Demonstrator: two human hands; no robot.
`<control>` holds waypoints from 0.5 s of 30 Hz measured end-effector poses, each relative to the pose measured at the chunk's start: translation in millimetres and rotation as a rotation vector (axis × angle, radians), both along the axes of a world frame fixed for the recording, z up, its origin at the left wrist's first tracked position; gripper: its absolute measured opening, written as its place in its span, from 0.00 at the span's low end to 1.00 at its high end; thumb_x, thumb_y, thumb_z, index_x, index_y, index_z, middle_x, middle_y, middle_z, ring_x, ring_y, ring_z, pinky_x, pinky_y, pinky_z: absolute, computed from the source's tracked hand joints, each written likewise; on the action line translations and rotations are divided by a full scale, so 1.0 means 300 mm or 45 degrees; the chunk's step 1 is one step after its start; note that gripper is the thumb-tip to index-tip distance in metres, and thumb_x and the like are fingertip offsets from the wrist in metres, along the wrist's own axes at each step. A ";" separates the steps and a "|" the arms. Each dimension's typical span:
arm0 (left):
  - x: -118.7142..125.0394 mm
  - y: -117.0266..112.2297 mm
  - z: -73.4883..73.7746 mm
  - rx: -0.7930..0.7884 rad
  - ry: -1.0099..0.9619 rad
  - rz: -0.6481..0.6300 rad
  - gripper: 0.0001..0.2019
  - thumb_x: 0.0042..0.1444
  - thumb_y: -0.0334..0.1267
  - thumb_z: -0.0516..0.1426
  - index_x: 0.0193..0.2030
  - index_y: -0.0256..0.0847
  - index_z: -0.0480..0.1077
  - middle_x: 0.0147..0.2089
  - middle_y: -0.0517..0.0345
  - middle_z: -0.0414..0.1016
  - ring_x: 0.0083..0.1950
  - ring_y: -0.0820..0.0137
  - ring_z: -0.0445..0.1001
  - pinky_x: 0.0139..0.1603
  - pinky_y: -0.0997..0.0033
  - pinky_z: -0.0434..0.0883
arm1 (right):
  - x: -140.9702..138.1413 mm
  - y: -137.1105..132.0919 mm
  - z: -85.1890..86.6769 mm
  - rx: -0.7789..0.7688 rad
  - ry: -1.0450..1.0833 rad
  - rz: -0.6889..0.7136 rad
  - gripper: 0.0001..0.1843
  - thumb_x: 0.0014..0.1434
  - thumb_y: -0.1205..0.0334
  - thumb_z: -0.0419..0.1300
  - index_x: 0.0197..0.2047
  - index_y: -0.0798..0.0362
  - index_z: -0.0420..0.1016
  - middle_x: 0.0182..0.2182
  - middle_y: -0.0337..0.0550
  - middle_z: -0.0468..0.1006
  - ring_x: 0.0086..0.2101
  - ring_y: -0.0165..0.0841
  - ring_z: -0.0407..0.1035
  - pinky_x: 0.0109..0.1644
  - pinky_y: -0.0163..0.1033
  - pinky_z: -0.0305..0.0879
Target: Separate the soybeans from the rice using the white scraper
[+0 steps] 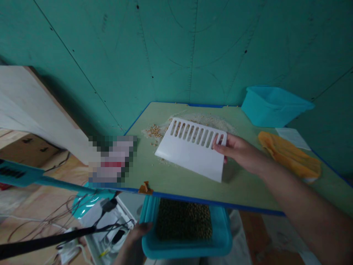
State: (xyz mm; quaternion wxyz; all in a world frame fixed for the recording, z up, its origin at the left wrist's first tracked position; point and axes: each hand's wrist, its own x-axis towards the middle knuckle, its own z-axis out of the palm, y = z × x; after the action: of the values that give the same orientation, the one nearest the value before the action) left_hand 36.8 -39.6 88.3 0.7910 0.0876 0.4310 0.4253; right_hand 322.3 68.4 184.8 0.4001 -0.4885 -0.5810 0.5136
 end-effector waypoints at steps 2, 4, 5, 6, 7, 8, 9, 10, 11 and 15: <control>-0.002 0.000 -0.009 0.014 -0.024 -0.005 0.16 0.40 0.34 0.62 0.40 0.45 0.78 0.35 0.53 0.83 0.44 0.46 0.76 0.48 0.50 0.69 | -0.001 0.009 -0.006 0.062 -0.004 -0.099 0.12 0.49 0.55 0.61 0.33 0.50 0.64 0.26 0.37 0.68 0.25 0.28 0.62 0.22 0.33 0.59; -0.010 0.003 -0.020 0.027 -0.054 0.000 0.14 0.41 0.34 0.61 0.38 0.45 0.79 0.38 0.53 0.83 0.46 0.46 0.75 0.48 0.50 0.69 | -0.006 0.016 -0.015 0.092 -0.028 -0.137 0.11 0.50 0.56 0.60 0.34 0.49 0.63 0.27 0.38 0.69 0.26 0.29 0.63 0.24 0.34 0.61; -0.015 0.004 -0.026 0.029 -0.063 -0.002 0.13 0.41 0.34 0.61 0.37 0.46 0.79 0.39 0.53 0.83 0.47 0.46 0.74 0.48 0.50 0.68 | -0.010 0.018 -0.020 0.104 -0.041 -0.143 0.11 0.51 0.56 0.59 0.35 0.49 0.63 0.28 0.38 0.69 0.27 0.30 0.63 0.25 0.35 0.61; -0.022 0.005 -0.031 0.032 -0.067 -0.003 0.12 0.42 0.34 0.61 0.36 0.46 0.79 0.39 0.54 0.82 0.48 0.47 0.74 0.49 0.51 0.68 | -0.015 0.020 -0.025 0.118 -0.052 -0.147 0.10 0.51 0.56 0.58 0.35 0.49 0.63 0.28 0.39 0.69 0.27 0.30 0.64 0.26 0.35 0.61; -0.030 0.007 -0.036 0.040 -0.056 0.001 0.11 0.42 0.34 0.60 0.35 0.46 0.80 0.39 0.55 0.83 0.49 0.48 0.73 0.50 0.52 0.68 | -0.021 0.021 -0.030 0.136 -0.063 -0.150 0.10 0.52 0.56 0.58 0.36 0.49 0.63 0.28 0.39 0.70 0.27 0.30 0.63 0.26 0.35 0.61; -0.039 0.007 -0.041 0.057 -0.036 0.010 0.10 0.43 0.34 0.60 0.34 0.47 0.80 0.39 0.56 0.83 0.49 0.50 0.73 0.51 0.54 0.67 | -0.029 0.021 -0.033 0.155 -0.074 -0.154 0.09 0.53 0.56 0.57 0.37 0.49 0.63 0.28 0.39 0.70 0.26 0.30 0.63 0.26 0.35 0.61; -0.048 0.007 -0.046 0.074 -0.009 0.017 0.10 0.43 0.34 0.60 0.34 0.47 0.80 0.38 0.58 0.83 0.50 0.52 0.73 0.52 0.57 0.66 | -0.037 0.021 -0.035 0.174 -0.083 -0.162 0.09 0.54 0.56 0.56 0.38 0.49 0.63 0.29 0.39 0.70 0.26 0.29 0.63 0.25 0.35 0.60; -0.058 0.006 -0.051 0.094 0.017 0.025 0.10 0.44 0.34 0.60 0.34 0.47 0.80 0.37 0.60 0.83 0.51 0.53 0.72 0.54 0.60 0.65 | -0.046 0.021 -0.036 0.189 -0.092 -0.172 0.09 0.54 0.57 0.55 0.38 0.49 0.63 0.29 0.39 0.70 0.25 0.29 0.62 0.24 0.35 0.59; -0.067 0.005 -0.055 0.111 0.036 0.030 0.09 0.45 0.34 0.60 0.34 0.47 0.79 0.36 0.61 0.83 0.53 0.55 0.71 0.55 0.62 0.63 | -0.055 0.020 -0.036 0.201 -0.100 -0.188 0.09 0.55 0.57 0.54 0.39 0.49 0.63 0.29 0.39 0.70 0.24 0.29 0.62 0.24 0.35 0.58; -0.097 0.002 -0.072 0.103 0.079 0.063 0.10 0.43 0.36 0.61 0.35 0.45 0.79 0.36 0.61 0.83 0.57 0.54 0.67 0.57 0.62 0.60 | -0.080 0.021 -0.038 0.278 -0.071 -0.314 0.09 0.55 0.57 0.54 0.39 0.50 0.64 0.27 0.38 0.71 0.22 0.28 0.59 0.23 0.35 0.56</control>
State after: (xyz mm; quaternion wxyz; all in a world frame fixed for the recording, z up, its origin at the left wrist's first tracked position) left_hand 7.6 -39.1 66.6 0.7624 0.1219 0.4397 0.4589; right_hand 298.2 74.7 173.4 0.4944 -0.5238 -0.5800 0.3806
